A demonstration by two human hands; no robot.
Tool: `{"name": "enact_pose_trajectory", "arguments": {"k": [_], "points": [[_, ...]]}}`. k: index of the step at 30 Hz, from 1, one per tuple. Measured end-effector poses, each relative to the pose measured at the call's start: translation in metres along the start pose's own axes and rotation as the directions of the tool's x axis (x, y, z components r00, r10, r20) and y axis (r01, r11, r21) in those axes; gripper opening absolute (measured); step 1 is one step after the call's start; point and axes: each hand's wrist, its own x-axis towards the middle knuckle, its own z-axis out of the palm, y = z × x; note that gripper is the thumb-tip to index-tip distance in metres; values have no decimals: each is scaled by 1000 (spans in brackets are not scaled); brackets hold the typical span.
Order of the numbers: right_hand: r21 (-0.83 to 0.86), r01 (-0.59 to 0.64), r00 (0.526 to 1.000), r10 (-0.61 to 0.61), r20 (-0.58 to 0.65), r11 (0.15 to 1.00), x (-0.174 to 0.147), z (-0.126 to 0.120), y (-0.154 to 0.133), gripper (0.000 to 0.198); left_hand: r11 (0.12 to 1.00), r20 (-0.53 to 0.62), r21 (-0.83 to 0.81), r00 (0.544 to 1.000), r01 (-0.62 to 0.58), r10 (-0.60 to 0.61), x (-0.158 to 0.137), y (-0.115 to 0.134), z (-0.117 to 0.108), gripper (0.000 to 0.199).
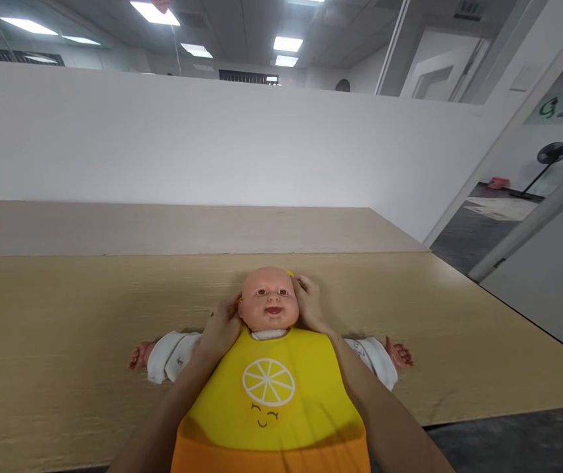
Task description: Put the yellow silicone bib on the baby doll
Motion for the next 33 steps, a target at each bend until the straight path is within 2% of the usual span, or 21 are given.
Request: {"name": "enact_pose_trajectory", "arguments": {"k": [5, 11, 13, 17, 20, 23, 27, 30, 33], "points": [[-50, 13, 1000, -13, 5, 999, 0, -2, 1, 36, 998, -26, 17, 998, 65, -64, 2, -6, 0, 49], [-66, -6, 1000, 8, 23, 998, 3, -3, 7, 36, 992, -68, -95, 993, 88, -95, 0, -8, -1, 47], [-87, -8, 1000, 9, 13, 996, 3, -3, 7, 36, 996, -66, -50, 994, 80, -83, 0, -7, -1, 46], [-108, -3, 1000, 5, 20, 994, 1, -3, 2, 33, 987, -17, 145, 998, 68, -66, 0, -5, -2, 51], [-132, 10, 1000, -7, 25, 991, -1, -3, -1, 31, 977, -10, 204, 998, 57, -57, 0, -6, -1, 53], [-134, 0, 999, 5, 33, 991, -2, -3, -3, 32, 991, 21, 129, 999, 34, -37, 2, -8, -2, 52], [-193, -6, 999, 15, 44, 981, 0, -7, -2, 39, 996, -11, -10, 996, 91, -91, 5, -13, -7, 40], [-241, 30, 999, -35, -16, 970, 7, -14, -3, 44, 993, -90, 28, 990, 111, -108, 5, -15, -15, 37], [-141, 18, 987, -40, -156, 990, 12, -24, -13, 41, 992, -135, -23, 983, 124, -126, -1, -7, -26, 50]]}}
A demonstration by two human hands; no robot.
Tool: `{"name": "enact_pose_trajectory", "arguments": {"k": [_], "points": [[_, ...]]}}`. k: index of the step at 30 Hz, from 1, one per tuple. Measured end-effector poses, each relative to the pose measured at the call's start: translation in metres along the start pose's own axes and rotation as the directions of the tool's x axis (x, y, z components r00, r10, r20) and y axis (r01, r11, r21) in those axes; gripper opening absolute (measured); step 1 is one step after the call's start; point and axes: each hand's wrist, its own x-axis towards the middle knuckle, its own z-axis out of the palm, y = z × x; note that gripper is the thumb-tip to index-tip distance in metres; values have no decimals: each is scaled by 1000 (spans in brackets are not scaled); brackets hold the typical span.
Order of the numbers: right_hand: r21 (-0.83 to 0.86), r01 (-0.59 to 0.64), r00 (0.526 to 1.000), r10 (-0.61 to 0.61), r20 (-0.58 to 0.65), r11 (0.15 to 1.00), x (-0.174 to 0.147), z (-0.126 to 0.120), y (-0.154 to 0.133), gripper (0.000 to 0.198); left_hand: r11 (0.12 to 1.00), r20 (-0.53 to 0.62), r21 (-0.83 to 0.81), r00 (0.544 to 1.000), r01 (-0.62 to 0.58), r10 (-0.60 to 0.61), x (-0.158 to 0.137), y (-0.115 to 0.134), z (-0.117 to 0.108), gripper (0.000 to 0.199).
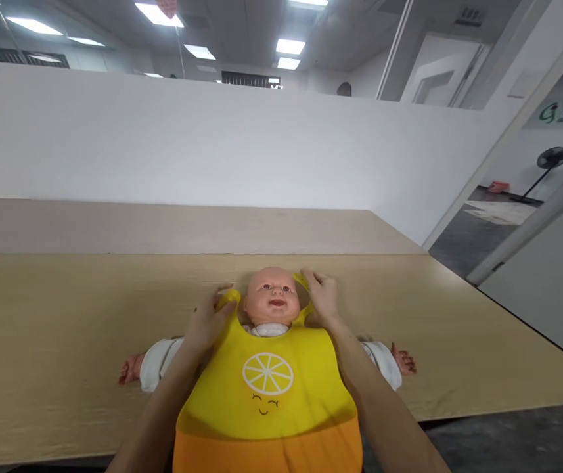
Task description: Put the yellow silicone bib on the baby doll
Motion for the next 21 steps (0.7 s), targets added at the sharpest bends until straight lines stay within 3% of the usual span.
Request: {"name": "enact_pose_trajectory", "arguments": {"k": [3, 5, 7, 9, 11, 13, 15, 19, 21], "points": [[175, -31, 997, 41, -58, 984, -5, -15, -23, 41, 983, 67, -184, 998, 4, 9, -10, 18, -11, 65], [236, 16, 999, -24, 29, 972, -16, -26, -44, 46, 965, 165, -262, 985, -8, 53, -18, 31, -16, 67], [216, 53, 977, -96, 191, 975, -31, -34, -67, 42, 968, 222, -245, 969, -53, 109, -25, 43, -18, 62], [137, 85, 920, -131, 370, 987, -47, -38, -88, 32, 974, 222, -185, 961, -128, 168, -31, 53, -18, 56], [82, 160, 832, -180, 525, 984, -61, -36, -105, 25, 969, 231, -151, 946, -195, 227, -38, 63, -16, 52], [60, 242, 743, -224, 631, 968, -73, -30, -117, 20, 955, 255, -139, 923, -262, 290, -46, 75, -12, 51], [7, 285, 704, -214, 677, 958, -81, -23, -123, 16, 932, 260, -90, 895, -352, 363, -54, 86, -11, 49], [-105, 319, 729, -173, 663, 942, -84, -23, -126, 15, 773, 154, 190, 796, -606, 586, -80, 95, -15, 39], [-95, 262, 769, -148, 622, 960, -80, -35, -130, 20, 693, 26, 346, 745, -633, 667, -94, 88, -16, 33]]}}
